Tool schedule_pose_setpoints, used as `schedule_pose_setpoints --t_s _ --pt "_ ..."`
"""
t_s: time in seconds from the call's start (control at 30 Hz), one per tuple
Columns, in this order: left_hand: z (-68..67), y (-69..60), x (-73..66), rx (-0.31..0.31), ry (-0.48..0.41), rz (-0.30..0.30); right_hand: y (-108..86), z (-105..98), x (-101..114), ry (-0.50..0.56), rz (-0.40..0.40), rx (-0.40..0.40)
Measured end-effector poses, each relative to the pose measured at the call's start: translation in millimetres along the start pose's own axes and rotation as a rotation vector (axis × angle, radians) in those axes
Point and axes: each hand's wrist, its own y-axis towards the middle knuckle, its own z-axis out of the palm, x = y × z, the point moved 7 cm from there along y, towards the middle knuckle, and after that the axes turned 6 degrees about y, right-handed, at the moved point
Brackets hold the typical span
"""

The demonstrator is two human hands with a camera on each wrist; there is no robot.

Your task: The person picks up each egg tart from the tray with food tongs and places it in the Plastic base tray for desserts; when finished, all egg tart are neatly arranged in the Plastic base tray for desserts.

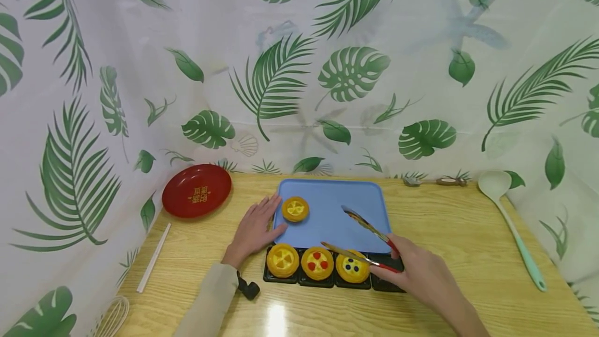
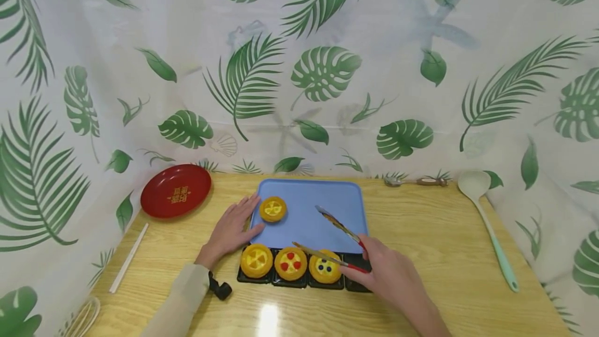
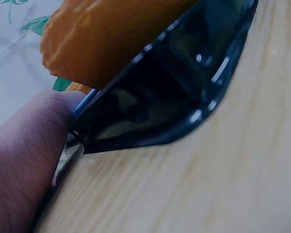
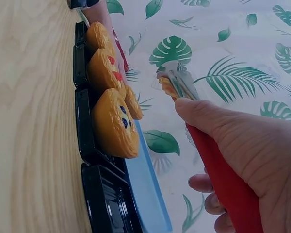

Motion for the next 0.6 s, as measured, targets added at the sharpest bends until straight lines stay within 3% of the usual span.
schedule_pose_setpoints --t_s 0.27,0.6 --pt "-0.1 -0.6 -0.5 -0.003 0.001 0.003 25.2 10 2 -0.01 -0.049 0.015" --pt "-2.6 -1.7 -1.7 -0.006 -0.009 0.011 56.0 23 5 -0.011 -0.166 -0.071"
